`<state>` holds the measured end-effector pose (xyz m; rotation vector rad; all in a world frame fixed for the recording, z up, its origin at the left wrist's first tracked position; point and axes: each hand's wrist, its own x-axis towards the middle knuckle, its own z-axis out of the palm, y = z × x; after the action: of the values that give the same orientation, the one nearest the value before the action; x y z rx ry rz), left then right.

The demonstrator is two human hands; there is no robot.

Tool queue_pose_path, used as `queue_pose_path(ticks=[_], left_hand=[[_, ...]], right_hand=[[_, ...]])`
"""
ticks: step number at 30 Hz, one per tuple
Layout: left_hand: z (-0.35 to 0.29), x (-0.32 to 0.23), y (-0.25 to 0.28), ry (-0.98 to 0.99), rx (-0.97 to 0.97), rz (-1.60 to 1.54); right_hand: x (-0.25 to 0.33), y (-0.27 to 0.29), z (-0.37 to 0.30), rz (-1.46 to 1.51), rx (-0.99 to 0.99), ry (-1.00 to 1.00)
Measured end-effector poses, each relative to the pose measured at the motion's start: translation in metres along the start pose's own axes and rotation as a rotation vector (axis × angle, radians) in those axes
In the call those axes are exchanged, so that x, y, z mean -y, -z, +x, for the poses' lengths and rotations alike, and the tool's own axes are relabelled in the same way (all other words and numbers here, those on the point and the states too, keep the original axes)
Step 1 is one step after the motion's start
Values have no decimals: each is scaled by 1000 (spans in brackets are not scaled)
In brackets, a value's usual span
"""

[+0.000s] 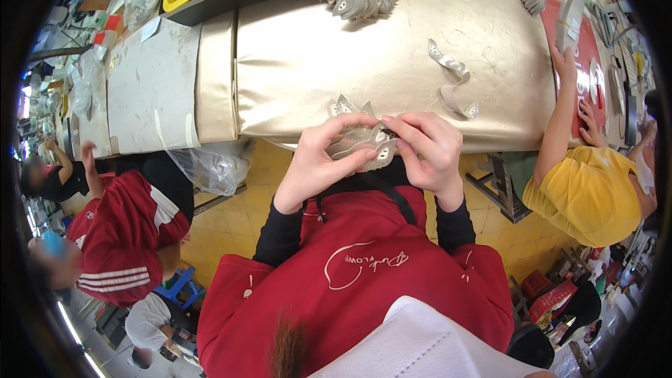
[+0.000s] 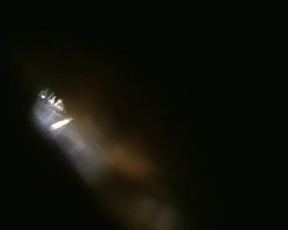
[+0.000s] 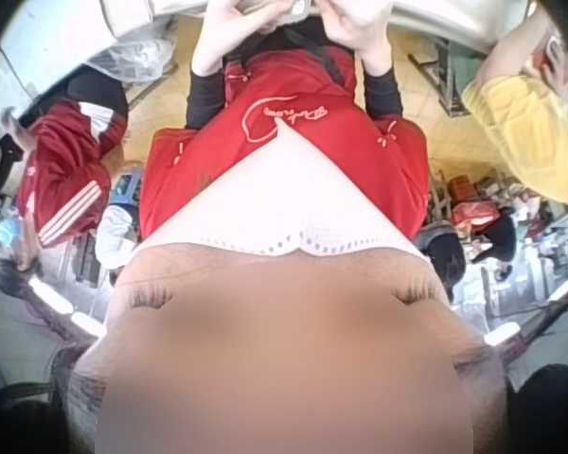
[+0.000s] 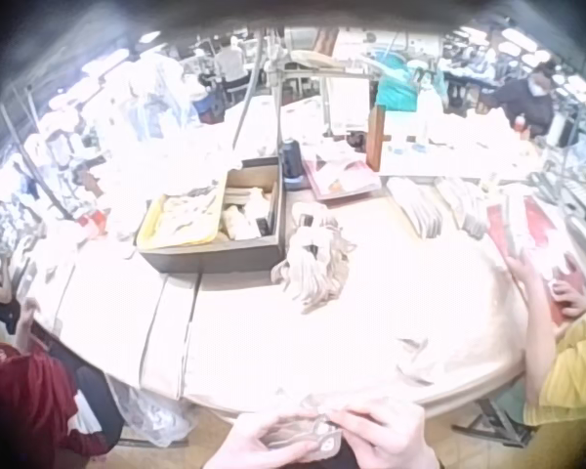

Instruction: The person uses red-handled scissors to trim edges and remove loose threads from small beige fabric pieces. They handle the pieces one at a time, turning them over and cutting along the edges, then place the trimmed pieces on the table.

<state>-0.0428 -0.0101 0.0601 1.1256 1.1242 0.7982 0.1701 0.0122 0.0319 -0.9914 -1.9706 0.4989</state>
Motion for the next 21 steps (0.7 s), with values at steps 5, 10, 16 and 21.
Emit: queue_pose_path(ticks=[5,10,16,21], left_hand=[[1,4,0,-74,-2,34],[-1,5,1,-54,13,9],[1,6,1,-101,5,39],[0,7,1,-89,-8,37]], right_hand=[[1,3,-2,-7,55,-10],[0,1,-3,-40,21,11],[-1,4,-6,-77,71,41],[-5,-2,-10,-43,-12,35]])
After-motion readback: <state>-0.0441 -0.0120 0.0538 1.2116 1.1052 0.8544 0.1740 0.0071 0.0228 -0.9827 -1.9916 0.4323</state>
